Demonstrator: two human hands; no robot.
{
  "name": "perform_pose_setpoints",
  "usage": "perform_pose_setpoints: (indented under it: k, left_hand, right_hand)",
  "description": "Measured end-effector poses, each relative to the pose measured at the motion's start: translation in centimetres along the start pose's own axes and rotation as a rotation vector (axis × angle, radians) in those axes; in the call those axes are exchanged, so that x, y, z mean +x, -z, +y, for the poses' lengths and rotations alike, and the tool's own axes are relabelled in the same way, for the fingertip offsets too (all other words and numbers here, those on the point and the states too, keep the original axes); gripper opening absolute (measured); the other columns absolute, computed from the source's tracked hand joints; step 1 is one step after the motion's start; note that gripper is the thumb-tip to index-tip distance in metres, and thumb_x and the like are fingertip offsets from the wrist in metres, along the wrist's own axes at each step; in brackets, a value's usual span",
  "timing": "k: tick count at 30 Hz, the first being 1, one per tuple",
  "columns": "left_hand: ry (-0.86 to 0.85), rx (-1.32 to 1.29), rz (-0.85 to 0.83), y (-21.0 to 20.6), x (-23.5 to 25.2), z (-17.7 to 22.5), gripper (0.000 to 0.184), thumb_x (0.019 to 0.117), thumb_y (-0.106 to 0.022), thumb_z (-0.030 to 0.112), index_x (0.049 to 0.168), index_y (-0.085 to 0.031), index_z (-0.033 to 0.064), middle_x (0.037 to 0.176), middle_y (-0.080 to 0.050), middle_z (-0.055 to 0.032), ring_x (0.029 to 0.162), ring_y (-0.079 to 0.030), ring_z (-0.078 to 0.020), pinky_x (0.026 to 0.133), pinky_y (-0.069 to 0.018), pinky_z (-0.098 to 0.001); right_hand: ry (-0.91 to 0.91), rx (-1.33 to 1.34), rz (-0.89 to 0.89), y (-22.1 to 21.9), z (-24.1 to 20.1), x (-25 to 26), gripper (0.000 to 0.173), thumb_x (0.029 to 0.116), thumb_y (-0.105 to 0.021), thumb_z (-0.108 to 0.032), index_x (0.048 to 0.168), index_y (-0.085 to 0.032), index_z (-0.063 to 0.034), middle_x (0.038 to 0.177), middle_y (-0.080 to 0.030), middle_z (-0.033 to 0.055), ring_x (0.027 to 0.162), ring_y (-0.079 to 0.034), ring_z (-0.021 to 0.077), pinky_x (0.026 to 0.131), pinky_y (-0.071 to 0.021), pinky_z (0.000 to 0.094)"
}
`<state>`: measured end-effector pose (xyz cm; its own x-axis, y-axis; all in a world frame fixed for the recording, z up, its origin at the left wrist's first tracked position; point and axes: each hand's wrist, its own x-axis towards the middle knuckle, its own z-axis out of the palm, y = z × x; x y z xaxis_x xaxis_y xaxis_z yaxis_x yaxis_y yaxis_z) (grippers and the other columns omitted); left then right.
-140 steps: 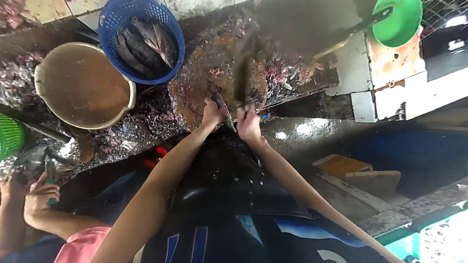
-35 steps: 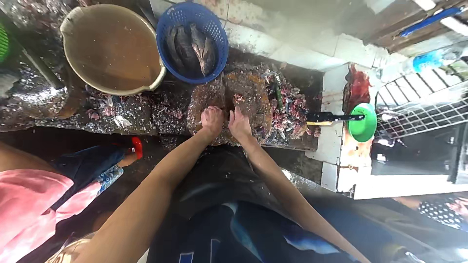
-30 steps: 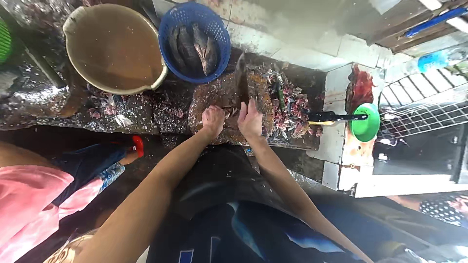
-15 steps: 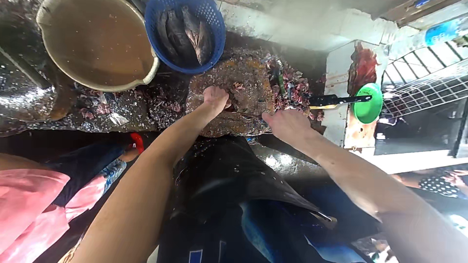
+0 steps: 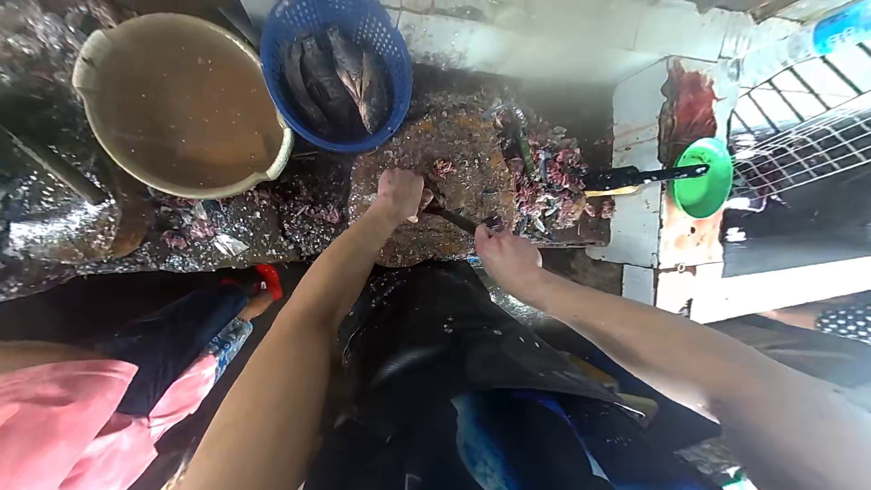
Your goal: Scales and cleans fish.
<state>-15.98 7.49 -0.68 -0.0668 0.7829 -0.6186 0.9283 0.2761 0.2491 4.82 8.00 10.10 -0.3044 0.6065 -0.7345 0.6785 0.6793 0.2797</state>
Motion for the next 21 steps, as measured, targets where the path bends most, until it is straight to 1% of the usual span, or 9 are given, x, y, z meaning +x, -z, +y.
perform_pose_setpoints:
  k: [3, 6, 8, 9, 14, 17, 18, 20, 21]
  left_hand:
    - [0.051, 0.014, 0.001, -0.6, -0.2, 1.1, 0.037, 0.0809, -0.084, 0.030, 0.108, -0.072, 0.0075, 0.112, -0.071, -0.0174, 0.104, -0.068, -0.0396, 0.083, -0.0555, -0.0604]
    - [0.066, -0.006, -0.055, -0.2, 1.1, 0.6, 0.041, 0.0798, -0.084, 0.032, 0.109, -0.072, 0.0055, 0.116, -0.070, -0.0209, 0.110, -0.066, -0.0436, 0.086, -0.0531, -0.0669]
    - [0.069, 0.013, -0.101, 0.1, 1.4, 0.8, 0.055, 0.0692, -0.090, 0.040, 0.110, -0.072, 0.0061, 0.116, -0.070, -0.0207, 0.110, -0.066, -0.0437, 0.086, -0.0527, -0.0677]
    - [0.073, 0.015, -0.096, 0.4, 1.4, 1.0, 0.059, 0.0671, -0.091, 0.043, 0.109, -0.072, 0.0059, 0.116, -0.070, -0.0208, 0.110, -0.066, -0.0438, 0.086, -0.0529, -0.0677]
    - [0.099, 0.027, -0.049, -0.6, 0.6, 1.6, 0.056, 0.0706, -0.090, 0.042, 0.108, -0.072, 0.0048, 0.116, -0.069, -0.0225, 0.109, -0.066, -0.0451, 0.084, -0.0523, -0.0696]
    - [0.042, 0.002, 0.008, -0.2, 0.5, 0.7, 0.063, 0.0666, -0.092, 0.046, 0.111, -0.072, 0.0071, 0.114, -0.069, -0.0246, 0.108, -0.065, -0.0493, 0.083, -0.0510, -0.0747]
    - [0.029, -0.011, 0.027, -0.2, 0.6, 0.8, 0.063, 0.0679, -0.093, 0.046, 0.113, -0.071, 0.0070, 0.114, -0.070, -0.0255, 0.107, -0.065, -0.0511, 0.083, -0.0504, -0.0756]
    - [0.029, 0.014, 0.058, -1.0, -0.2, 1.1, 0.055, 0.0731, -0.091, 0.044, 0.108, -0.071, 0.0069, 0.108, -0.070, -0.0255, 0.102, -0.067, -0.0503, 0.081, -0.0517, -0.0736]
    - [0.031, 0.021, 0.071, -1.6, -0.5, 1.3, 0.050, 0.0750, -0.090, 0.042, 0.104, -0.071, 0.0058, 0.106, -0.070, -0.0262, 0.100, -0.067, -0.0504, 0.079, -0.0520, -0.0736]
  right_hand:
    - [-0.021, 0.054, 0.002, -0.1, -2.7, -0.2, 0.026, 0.1000, -0.056, -0.007, 0.125, -0.053, -0.0002, 0.101, -0.067, 0.0242, 0.094, -0.070, 0.0457, 0.064, -0.0582, 0.0569]
    - [-0.017, 0.132, 0.037, -0.9, -2.1, 0.4, 0.024, 0.1015, -0.055, -0.008, 0.125, -0.055, -0.0021, 0.101, -0.068, 0.0238, 0.093, -0.070, 0.0455, 0.064, -0.0582, 0.0568]
    - [0.000, 0.180, 0.051, -2.1, -0.1, 0.6, 0.029, 0.1008, -0.057, -0.009, 0.130, -0.055, -0.0059, 0.103, -0.068, 0.0250, 0.093, -0.070, 0.0470, 0.066, -0.0579, 0.0602]
    - [-0.010, 0.179, 0.043, -2.0, 0.4, 0.8, 0.031, 0.1003, -0.057, -0.009, 0.132, -0.055, -0.0062, 0.104, -0.068, 0.0252, 0.094, -0.070, 0.0472, 0.068, -0.0577, 0.0609]
    - [-0.044, 0.224, -0.028, -0.9, -2.3, 0.0, 0.027, 0.1028, -0.049, -0.006, 0.129, -0.053, -0.0023, 0.108, -0.067, 0.0243, 0.098, -0.069, 0.0468, 0.067, -0.0579, 0.0593]
    - [0.044, 0.316, -0.005, -2.0, 1.8, 0.8, 0.041, 0.1018, -0.054, -0.012, 0.143, -0.051, -0.0093, 0.112, -0.068, 0.0260, 0.102, -0.068, 0.0490, 0.075, -0.0564, 0.0660]
    - [0.047, 0.357, -0.009, -2.0, 2.8, 0.7, 0.043, 0.1019, -0.056, -0.014, 0.144, -0.051, -0.0107, 0.114, -0.068, 0.0258, 0.105, -0.067, 0.0492, 0.078, -0.0553, 0.0679]
    - [0.021, 0.445, -0.001, -2.5, 2.0, 0.9, 0.040, 0.1024, -0.058, -0.021, 0.141, -0.054, -0.0113, 0.117, -0.069, 0.0237, 0.106, -0.067, 0.0476, 0.079, -0.0552, 0.0686]
    - [-0.011, 0.492, -0.023, -2.5, 0.9, 0.8, 0.040, 0.1043, -0.055, -0.020, 0.143, -0.054, -0.0098, 0.121, -0.067, 0.0254, 0.108, -0.066, 0.0485, 0.079, -0.0547, 0.0684]
